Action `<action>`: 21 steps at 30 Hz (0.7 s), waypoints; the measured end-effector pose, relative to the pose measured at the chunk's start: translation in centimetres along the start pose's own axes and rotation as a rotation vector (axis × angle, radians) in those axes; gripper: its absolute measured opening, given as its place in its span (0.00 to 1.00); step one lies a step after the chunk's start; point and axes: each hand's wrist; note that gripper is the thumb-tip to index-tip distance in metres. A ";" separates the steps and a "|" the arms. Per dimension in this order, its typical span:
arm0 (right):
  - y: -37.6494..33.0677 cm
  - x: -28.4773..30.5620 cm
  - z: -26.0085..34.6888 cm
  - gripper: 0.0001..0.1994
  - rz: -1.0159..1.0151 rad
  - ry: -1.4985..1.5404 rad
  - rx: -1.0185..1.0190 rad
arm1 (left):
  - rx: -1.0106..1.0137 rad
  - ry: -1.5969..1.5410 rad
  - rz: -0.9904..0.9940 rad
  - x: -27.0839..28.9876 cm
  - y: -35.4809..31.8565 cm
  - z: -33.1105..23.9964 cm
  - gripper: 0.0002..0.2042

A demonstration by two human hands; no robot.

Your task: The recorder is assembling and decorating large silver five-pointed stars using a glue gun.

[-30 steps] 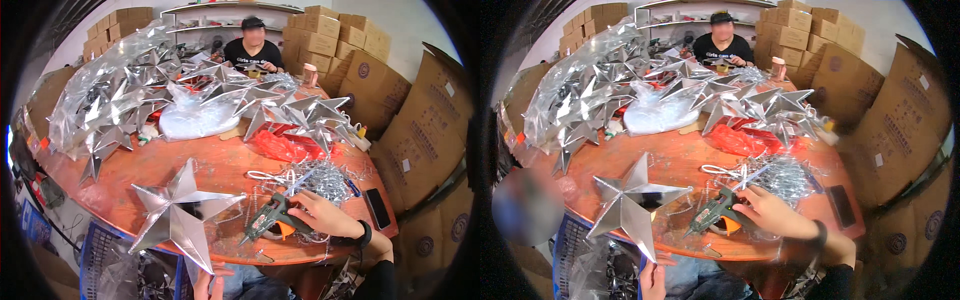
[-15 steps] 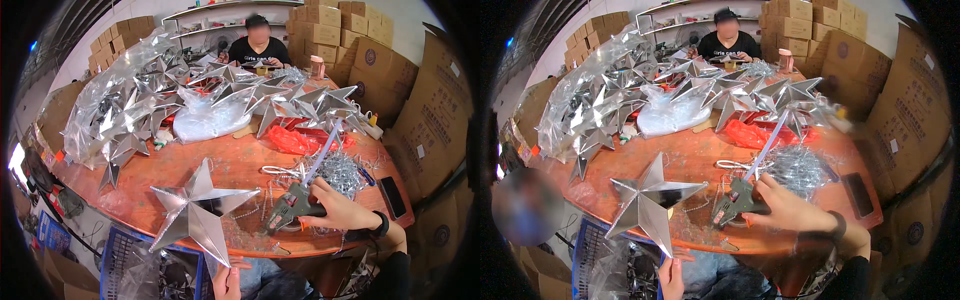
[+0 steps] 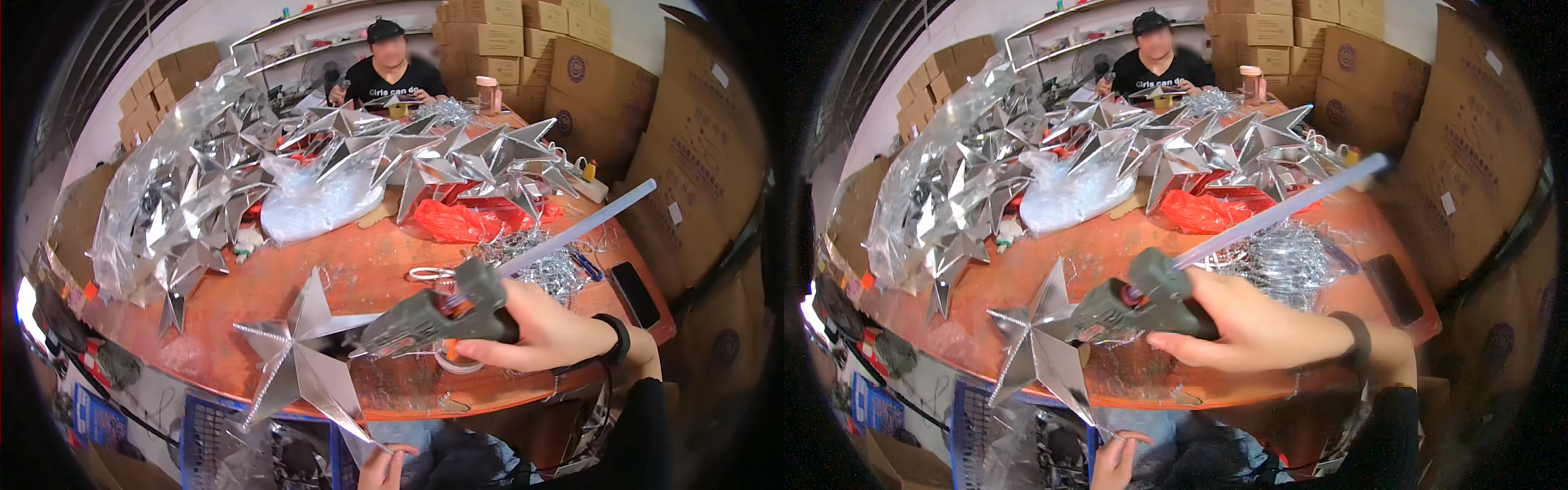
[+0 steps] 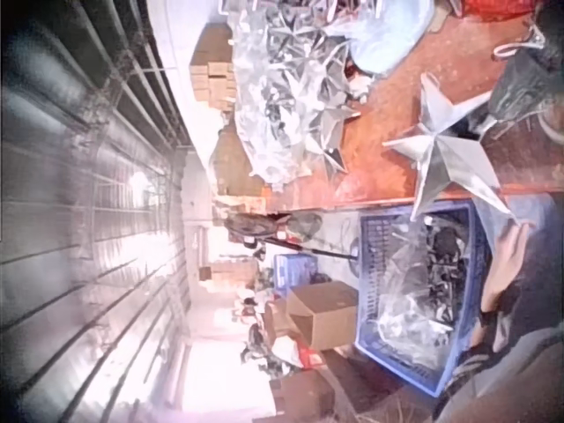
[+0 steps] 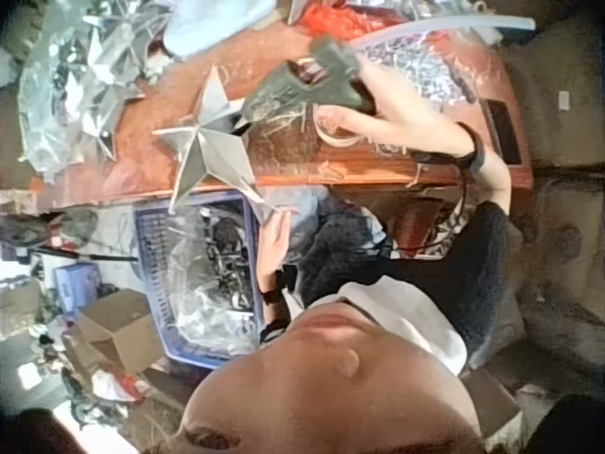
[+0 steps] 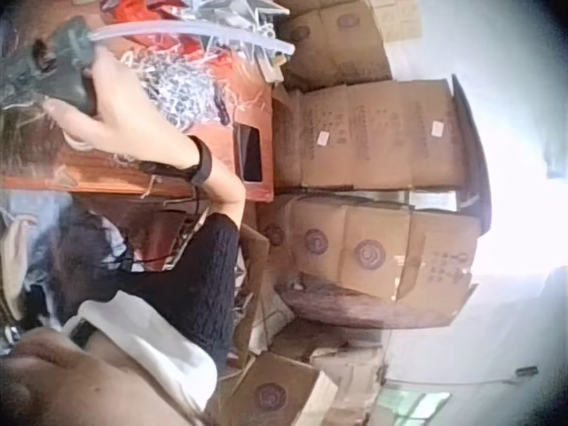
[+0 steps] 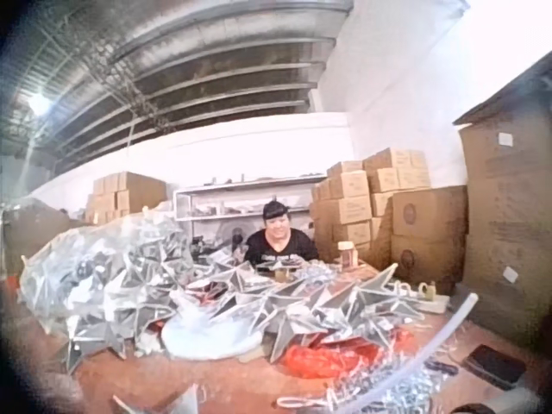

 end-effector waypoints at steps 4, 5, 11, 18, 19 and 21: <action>1.1 -1.1 -0.3 0.18 -0.057 0.041 0.125 | 0.069 -0.007 0.057 0.8 -0.8 2.4 0.10; 1.0 -1.5 -0.5 0.18 -0.070 0.089 0.120 | 0.065 -0.019 0.051 0.5 -0.9 2.7 0.10; 0.6 -2.4 -1.4 0.18 -0.003 0.035 -0.004 | 0.038 -0.030 -0.035 0.8 -1.7 3.4 0.11; 0.5 -2.6 -2.0 0.18 -0.025 0.020 0.012 | 0.155 -0.109 -0.181 1.5 -2.9 4.7 0.12; 0.7 -2.5 -1.9 0.18 0.020 0.038 -0.030 | 0.121 -0.086 -0.197 1.7 -2.8 4.8 0.12; 0.7 -2.4 -1.9 0.17 -0.035 0.046 0.037 | 0.147 -0.129 -0.212 1.4 -2.4 4.7 0.12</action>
Point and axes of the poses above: each hand's wrist, its own y-axis towards the middle knuckle, its own x-axis out of the back of the hand, z = x × y, and after that the axes turned 11 degrees about -y, right-handed
